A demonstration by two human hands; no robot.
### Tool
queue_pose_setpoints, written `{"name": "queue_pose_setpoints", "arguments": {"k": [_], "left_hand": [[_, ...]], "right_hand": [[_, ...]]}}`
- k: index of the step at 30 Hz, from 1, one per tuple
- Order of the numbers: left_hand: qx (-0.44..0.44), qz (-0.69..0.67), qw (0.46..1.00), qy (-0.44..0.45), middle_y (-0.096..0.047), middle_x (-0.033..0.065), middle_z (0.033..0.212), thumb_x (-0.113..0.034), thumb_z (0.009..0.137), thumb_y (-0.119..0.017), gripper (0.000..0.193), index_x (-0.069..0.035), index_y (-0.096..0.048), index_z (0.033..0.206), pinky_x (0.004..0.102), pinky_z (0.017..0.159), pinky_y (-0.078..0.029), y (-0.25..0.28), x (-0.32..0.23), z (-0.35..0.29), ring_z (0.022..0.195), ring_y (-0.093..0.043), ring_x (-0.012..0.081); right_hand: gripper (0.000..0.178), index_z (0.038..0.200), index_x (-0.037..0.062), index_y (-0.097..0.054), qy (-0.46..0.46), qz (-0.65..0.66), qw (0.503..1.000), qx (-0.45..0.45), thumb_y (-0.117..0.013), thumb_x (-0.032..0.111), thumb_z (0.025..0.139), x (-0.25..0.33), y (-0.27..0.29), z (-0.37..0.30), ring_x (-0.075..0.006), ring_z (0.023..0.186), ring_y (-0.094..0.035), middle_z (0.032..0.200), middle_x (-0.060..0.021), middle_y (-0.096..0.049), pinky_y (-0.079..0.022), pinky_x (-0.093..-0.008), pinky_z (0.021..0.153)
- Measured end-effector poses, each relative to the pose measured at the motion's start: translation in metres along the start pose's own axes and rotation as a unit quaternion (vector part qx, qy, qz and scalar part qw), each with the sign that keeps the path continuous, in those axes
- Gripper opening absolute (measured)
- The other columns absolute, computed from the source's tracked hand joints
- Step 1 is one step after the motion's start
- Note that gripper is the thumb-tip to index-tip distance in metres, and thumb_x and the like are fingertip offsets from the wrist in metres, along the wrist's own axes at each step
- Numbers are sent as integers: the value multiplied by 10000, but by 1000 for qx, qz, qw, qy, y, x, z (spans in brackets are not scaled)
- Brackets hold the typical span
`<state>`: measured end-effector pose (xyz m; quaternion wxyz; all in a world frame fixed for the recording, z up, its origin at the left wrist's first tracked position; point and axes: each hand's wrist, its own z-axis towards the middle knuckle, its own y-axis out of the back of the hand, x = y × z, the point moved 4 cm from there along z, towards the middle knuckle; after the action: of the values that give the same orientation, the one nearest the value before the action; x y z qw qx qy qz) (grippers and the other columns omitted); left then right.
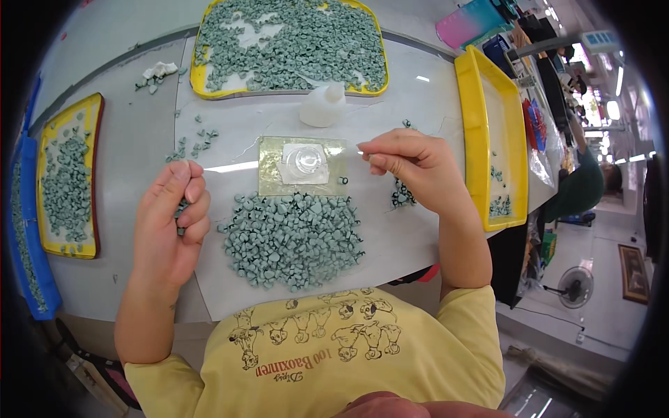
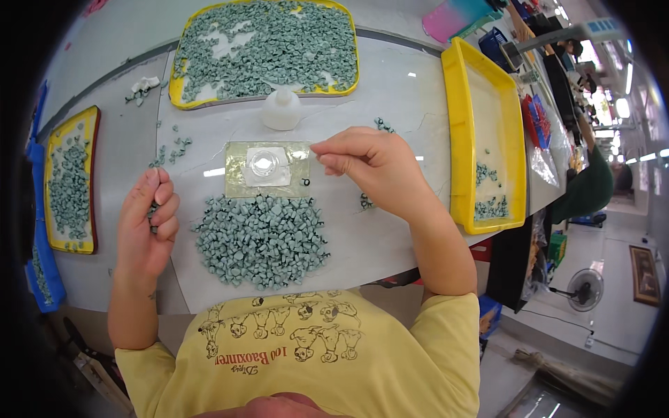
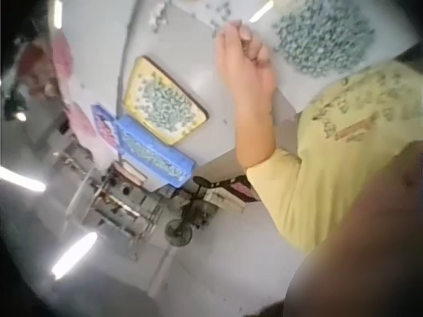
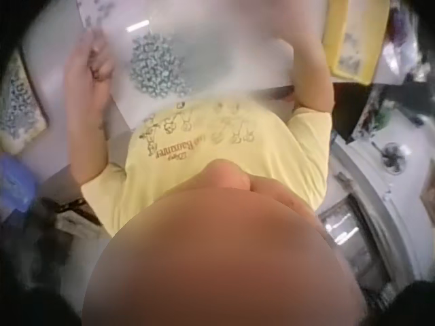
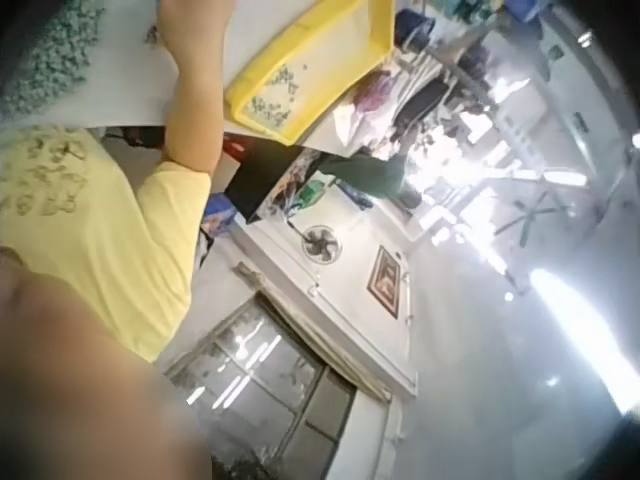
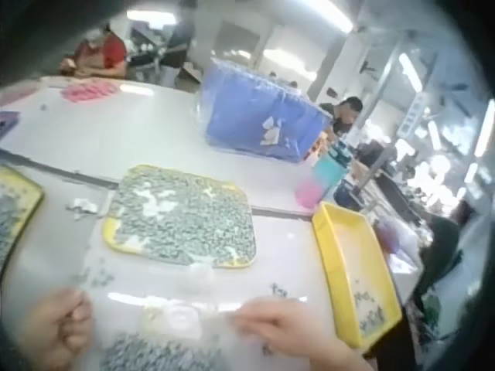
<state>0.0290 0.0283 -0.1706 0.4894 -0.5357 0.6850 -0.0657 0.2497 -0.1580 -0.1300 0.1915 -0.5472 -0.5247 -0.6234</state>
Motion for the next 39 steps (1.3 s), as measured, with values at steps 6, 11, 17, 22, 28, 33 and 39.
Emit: {"name": "queue_pose_setpoints", "arguments": {"k": [6,11,17,22,28,33,39], "left_hand": [[-10,-19,1000,15,-418,-22,738,-186,926,-488,141,-49,-500,955,163,412,-198,51,-12,19,538,-287,33],[0,-28,1000,15,-420,-21,740,-166,922,-484,125,-48,-498,962,164,414,-201,66,-12,23,542,-289,31],[-23,-22,999,15,-390,-47,737,-181,940,-455,117,-68,-486,945,161,413,-196,62,-9,16,536,-278,19],[-21,-31,999,9,-406,-35,739,-173,928,-473,126,-52,-495,959,163,419,-208,59,-10,9,541,-291,25],[-7,-41,999,3,-426,-26,739,-174,917,-498,143,-39,-508,963,161,418,-217,69,-12,5,542,-308,28],[-17,-25,999,13,-385,-45,732,-175,940,-452,113,-67,-484,946,163,415,-210,68,-11,6,532,-284,19],[-5,-39,999,1,-430,-28,744,-176,918,-497,148,-37,-509,968,158,423,-216,87,-12,8,544,-307,24]], "right_hand": [[94,867,-36,-630,-116,128,985,6,-650,-10,779,-20,-47,24,-119,646,-576,771,-70,-614,-476,-230,579],[86,829,-34,-604,-150,234,961,4,-657,7,776,-48,-64,25,-135,596,-564,721,-90,-603,-456,-239,541],[139,921,-43,-621,-216,341,915,-17,-624,59,827,-45,-69,13,-151,591,-564,754,-110,-622,-454,-251,537],[153,969,-49,-620,-207,343,916,-9,-593,36,844,-38,-69,5,-156,639,-587,802,-118,-632,-476,-255,571],[138,966,-44,-619,-137,182,973,-25,-588,12,844,-29,-74,6,-149,712,-612,821,-99,-632,-514,-261,640],[149,901,1,-618,116,-206,971,-45,-639,-30,757,-16,-81,8,-189,711,-604,841,-79,-617,-499,-269,631],[231,854,27,-598,298,-338,892,-33,-661,-59,649,-9,-103,10,-237,727,-572,842,-85,-595,-470,-300,621]]}}
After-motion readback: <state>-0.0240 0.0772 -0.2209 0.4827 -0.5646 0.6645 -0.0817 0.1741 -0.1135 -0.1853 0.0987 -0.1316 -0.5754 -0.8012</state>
